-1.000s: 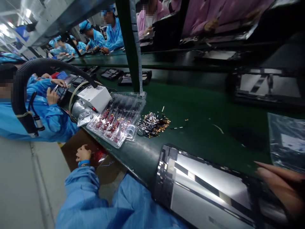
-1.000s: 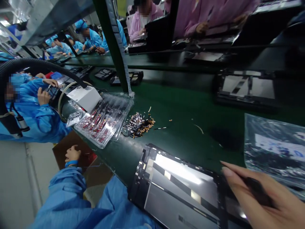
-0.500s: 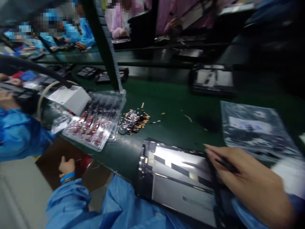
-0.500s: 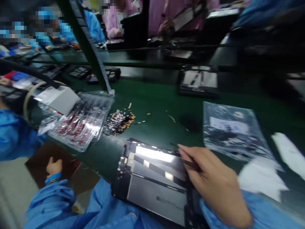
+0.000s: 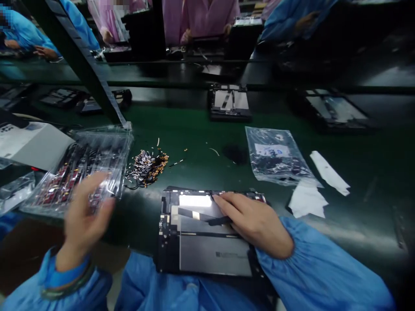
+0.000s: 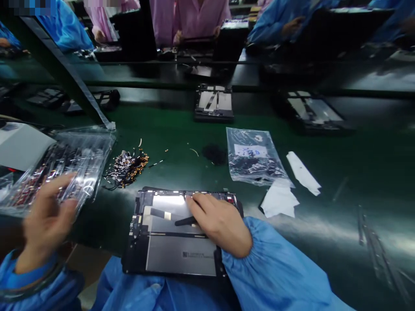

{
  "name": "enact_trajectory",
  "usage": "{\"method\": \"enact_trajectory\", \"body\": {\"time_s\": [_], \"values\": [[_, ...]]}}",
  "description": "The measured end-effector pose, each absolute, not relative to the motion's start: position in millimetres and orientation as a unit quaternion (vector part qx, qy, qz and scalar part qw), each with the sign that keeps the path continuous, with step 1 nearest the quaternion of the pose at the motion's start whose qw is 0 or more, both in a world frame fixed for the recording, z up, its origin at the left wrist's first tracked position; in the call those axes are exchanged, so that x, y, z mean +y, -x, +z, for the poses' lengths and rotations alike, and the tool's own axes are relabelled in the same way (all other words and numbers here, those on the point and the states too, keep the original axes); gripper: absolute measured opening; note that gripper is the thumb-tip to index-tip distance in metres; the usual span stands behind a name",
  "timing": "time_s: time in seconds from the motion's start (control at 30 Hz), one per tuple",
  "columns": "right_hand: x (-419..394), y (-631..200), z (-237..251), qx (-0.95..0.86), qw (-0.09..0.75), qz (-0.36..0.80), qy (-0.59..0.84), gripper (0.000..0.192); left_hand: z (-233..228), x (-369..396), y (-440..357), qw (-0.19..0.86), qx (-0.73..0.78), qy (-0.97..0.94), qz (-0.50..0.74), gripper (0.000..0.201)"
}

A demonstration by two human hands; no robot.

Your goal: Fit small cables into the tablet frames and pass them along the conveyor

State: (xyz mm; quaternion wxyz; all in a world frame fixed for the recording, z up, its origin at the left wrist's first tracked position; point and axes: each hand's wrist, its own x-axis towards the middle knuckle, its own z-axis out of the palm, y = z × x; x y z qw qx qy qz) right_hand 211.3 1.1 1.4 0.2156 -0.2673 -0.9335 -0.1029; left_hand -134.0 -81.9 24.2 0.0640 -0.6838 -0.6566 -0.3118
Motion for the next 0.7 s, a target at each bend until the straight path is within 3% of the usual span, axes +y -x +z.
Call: {"method": "enact_trajectory", "body": {"time_s": [0.07, 0.2, 0.53, 0.7], "values": [[-0.1, -211.2, 2.7, -0.939, 0.197, -0.105, 0.262, 0.033, 28.3, -60.9, 94.1, -0.036, -0.542, 0.802, -0.249, 0.029], [0.1, -212.2, 3.7, -0.937, 0.193, -0.105, 0.27, 0.034, 18.7, -27.7, 39.0, -0.077, -0.387, 0.9, -0.187, 0.015], [1.5, -209.1, 4.5, -0.934, 0.189, -0.097, 0.286, 0.035, 7.4, -8.9, 10.9, -0.084, -0.333, 0.927, -0.151, 0.022], [0.9, -209.6, 6.4, -0.936, 0.184, -0.103, 0.283, 0.035, 7.4, -8.6, 7.0, -0.04, -0.335, 0.934, -0.121, 0.022]]}}
